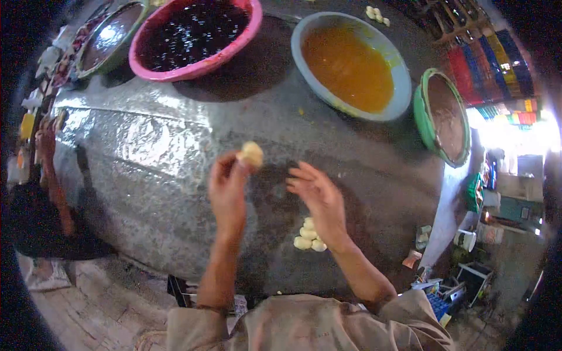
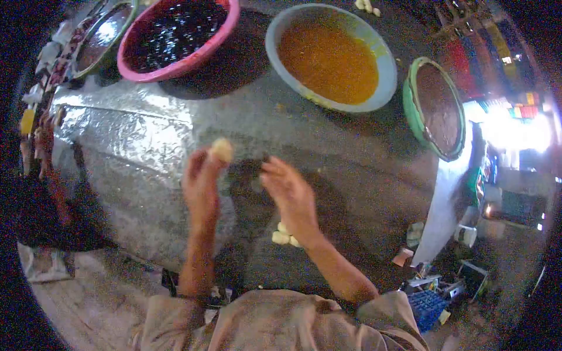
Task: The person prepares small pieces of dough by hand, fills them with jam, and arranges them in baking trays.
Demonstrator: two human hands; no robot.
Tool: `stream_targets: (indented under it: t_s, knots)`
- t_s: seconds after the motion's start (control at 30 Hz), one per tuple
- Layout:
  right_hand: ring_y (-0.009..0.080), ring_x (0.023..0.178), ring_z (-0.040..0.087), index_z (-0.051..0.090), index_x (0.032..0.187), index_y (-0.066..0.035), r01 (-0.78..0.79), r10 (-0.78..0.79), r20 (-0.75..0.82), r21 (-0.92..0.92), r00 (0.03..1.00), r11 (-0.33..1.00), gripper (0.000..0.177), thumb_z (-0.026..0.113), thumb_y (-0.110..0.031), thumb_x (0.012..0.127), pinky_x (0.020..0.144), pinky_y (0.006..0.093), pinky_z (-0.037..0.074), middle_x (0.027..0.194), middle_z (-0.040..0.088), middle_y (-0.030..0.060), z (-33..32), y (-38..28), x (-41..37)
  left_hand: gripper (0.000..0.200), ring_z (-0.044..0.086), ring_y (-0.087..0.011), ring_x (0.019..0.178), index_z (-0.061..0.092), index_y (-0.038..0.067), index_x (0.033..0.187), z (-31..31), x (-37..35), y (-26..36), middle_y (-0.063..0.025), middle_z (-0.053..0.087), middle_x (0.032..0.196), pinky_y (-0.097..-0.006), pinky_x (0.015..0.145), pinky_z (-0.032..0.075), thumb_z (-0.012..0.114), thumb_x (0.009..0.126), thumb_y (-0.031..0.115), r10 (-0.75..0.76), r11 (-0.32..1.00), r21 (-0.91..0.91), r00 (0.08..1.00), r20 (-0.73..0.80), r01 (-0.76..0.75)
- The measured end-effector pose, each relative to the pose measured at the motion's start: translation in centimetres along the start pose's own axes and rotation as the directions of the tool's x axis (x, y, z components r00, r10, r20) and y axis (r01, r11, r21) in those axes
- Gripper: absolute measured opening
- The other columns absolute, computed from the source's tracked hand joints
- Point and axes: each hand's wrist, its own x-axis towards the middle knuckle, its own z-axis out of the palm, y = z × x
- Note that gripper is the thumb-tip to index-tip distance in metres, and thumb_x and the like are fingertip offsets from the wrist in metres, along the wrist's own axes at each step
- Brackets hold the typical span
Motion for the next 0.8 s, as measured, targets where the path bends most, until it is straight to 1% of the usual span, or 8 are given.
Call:
stream_targets:
  t_s: [0.2,0.27,0.3,0.4,0.6,0.7,0.73,0.8]
  knots:
    - [0.0135,0.102,0.067,0.067,0.129,0.001,-0.265,0.237,0.185,0.148,0.954,0.953,0.034,0.068,-0.018,0.1,0.09,0.0274,0.053,0.113,0.072,0.0057,-1.1,0.4,1.8,0.024,0.064,-0.0201,0.109,0.066,0.002,0.121,4.1,-6.4,1.1,-0.0102,0.068,0.12,-0.0342,0.094,0.051,0.068,0.098,0.01,0.096,0.945,0.299,0.986,0.135,-0.133]
    - [0.0121,0.098,0.066,0.067,0.128,0.0,-0.4,0.305,0.285,0.384,0.909,0.832,0.033,0.067,-0.018,0.1,0.09,0.0257,0.052,0.112,0.072,0.0051,-2.6,1.0,1.5,0.033,0.066,-0.0232,0.109,0.066,0.004,0.124,4.3,-6.4,3.8,-0.0115,0.068,0.119,-0.0346,0.094,0.05,0.074,0.094,0.015,0.51,0.311,0.811,0.807,0.298,-0.495]
    - [0.0146,0.102,0.067,0.068,0.125,-0.003,-0.48,0.435,0.293,0.103,0.852,0.871,0.031,0.069,-0.019,0.099,0.093,0.0279,0.053,0.113,0.071,0.0047,-3.8,0.2,1.4,0.033,0.066,-0.0232,0.109,0.066,0.004,0.124,4.6,-5.8,4.4,-0.0115,0.068,0.119,-0.0346,0.094,0.05,0.074,0.094,0.015,0.512,0.298,0.817,0.805,0.3,-0.494]
    - [0.0168,0.105,0.066,0.07,0.119,-0.005,-0.465,0.204,0.501,0.478,0.841,0.745,0.028,0.07,-0.022,0.097,0.095,0.0317,0.054,0.113,0.07,0.0042,-3.1,2.0,-1.7,0.038,0.071,-0.0238,0.098,0.071,0.005,0.118,6.0,-4.3,5.2,-0.0102,0.072,0.108,-0.0345,0.089,0.054,0.082,0.085,0.022,0.646,0.436,0.411,0.596,0.476,-0.801]
    - [0.0191,0.112,0.066,0.064,0.125,-0.008,0.125,-0.268,0.462,0.315,0.846,0.941,0.035,0.073,-0.021,0.094,0.095,0.0357,0.056,0.124,0.066,0.0073,-2.4,-0.4,1.7,0.029,0.075,-0.0241,0.076,0.077,0.005,0.098,7.7,-1.4,5.6,-0.0085,0.075,0.086,-0.0407,0.082,0.063,0.086,0.081,0.027,0.787,0.372,0.141,0.393,0.476,-0.917]
    - [0.0204,0.108,0.069,0.064,0.13,-0.008,-0.595,0.037,0.64,0.69,0.768,0.412,0.042,0.075,-0.013,0.09,0.092,0.0372,0.061,0.118,0.07,0.0079,0.0,-3.0,3.0,0.044,0.076,-0.0251,0.084,0.07,0.0,0.117,7.0,-1.0,5.3,-0.0135,0.076,0.1,-0.0375,0.083,0.062,0.087,0.082,0.019,0.764,0.543,0.136,0.555,0.33,-0.829]
    - [0.0204,0.108,0.069,0.064,0.13,-0.008,-0.604,0.029,0.656,0.676,0.754,0.421,0.042,0.075,-0.013,0.09,0.092,0.0372,0.061,0.118,0.07,0.0079,0.6,-2.8,3.9,0.052,0.076,-0.0256,0.087,0.066,-0.002,0.125,6.7,-0.9,4.7,-0.0153,0.076,0.105,-0.0361,0.084,0.061,0.087,0.081,0.017,0.733,0.659,0.045,0.654,0.189,-0.751]
    - [0.0205,0.104,0.07,0.064,0.13,-0.008,-0.669,-0.004,0.821,0.468,0.571,0.576,0.046,0.079,-0.014,0.088,0.09,0.0373,0.061,0.119,0.07,0.0089,2.2,-1.9,6.0,0.073,0.069,-0.028,0.114,0.051,-0.004,0.143,4.7,-1.0,4.4,-0.0228,0.065,0.133,-0.0377,0.098,0.054,0.087,0.082,0.013,0.803,0.548,0.094,0.554,0.22,-0.831]
